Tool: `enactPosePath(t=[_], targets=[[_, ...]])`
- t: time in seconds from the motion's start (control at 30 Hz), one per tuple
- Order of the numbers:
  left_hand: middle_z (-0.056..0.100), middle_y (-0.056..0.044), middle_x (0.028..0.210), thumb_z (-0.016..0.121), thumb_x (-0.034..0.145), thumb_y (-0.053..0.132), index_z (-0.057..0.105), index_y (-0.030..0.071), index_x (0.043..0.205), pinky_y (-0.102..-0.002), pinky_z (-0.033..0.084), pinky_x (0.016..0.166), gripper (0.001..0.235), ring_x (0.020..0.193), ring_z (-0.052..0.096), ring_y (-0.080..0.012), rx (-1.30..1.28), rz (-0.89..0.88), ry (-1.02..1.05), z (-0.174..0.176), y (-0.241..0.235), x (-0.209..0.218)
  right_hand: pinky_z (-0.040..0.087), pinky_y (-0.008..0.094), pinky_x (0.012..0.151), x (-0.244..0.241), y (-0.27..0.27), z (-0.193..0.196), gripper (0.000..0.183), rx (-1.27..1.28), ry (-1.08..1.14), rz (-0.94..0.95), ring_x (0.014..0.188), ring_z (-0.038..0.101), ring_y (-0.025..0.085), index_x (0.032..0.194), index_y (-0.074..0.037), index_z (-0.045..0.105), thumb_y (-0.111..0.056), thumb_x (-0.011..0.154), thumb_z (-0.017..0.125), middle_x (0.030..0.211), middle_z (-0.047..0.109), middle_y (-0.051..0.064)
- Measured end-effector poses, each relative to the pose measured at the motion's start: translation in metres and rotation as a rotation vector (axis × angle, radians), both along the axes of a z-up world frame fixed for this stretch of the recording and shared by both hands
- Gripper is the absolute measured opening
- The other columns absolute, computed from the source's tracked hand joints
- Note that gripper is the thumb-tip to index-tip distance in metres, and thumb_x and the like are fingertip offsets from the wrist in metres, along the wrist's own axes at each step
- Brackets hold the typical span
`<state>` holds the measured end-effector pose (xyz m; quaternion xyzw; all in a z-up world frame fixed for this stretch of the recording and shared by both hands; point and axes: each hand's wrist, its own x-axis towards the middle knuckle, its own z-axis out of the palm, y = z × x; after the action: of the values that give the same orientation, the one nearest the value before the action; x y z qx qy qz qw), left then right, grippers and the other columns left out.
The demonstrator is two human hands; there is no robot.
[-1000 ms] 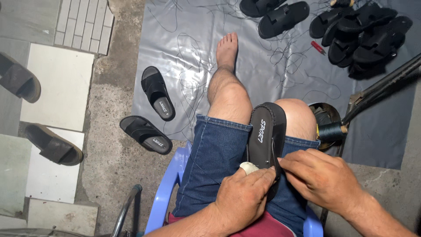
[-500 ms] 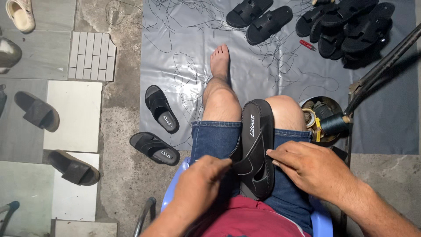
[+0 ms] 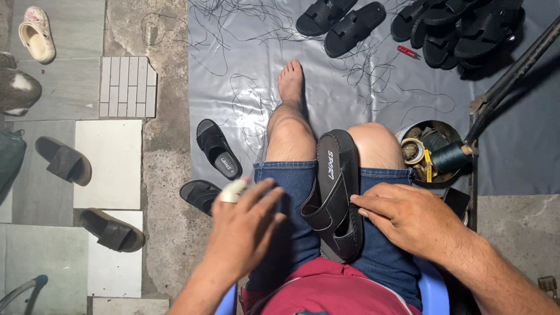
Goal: The person sits on a blue plastic chair and sews a black slipper using a needle and thread. They hold the slipper on their lap and repeatedly push the needle through the strap while pulling the thread to secure the stitching.
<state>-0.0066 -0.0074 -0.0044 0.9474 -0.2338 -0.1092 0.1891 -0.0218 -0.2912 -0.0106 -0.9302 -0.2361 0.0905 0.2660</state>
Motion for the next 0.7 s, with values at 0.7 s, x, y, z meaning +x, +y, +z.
enactPosePath(t=[0.7], targets=[[0.066, -0.018, 0.109, 0.064, 0.070, 0.015, 0.068, -0.001, 0.080, -0.025, 0.052, 0.057, 0.019, 0.077, 0.062, -0.0176, -1.082, 0.344, 1.057, -0.015, -0.028, 0.021, 0.054, 0.029, 0.066, -0.001, 0.007, 0.008, 0.015, -0.034, 0.055, -0.113, 0.078, 0.065, 0.015, 0.089, -0.023, 0.068, -0.030, 0.082, 0.057, 0.081, 0.066, -0.007]])
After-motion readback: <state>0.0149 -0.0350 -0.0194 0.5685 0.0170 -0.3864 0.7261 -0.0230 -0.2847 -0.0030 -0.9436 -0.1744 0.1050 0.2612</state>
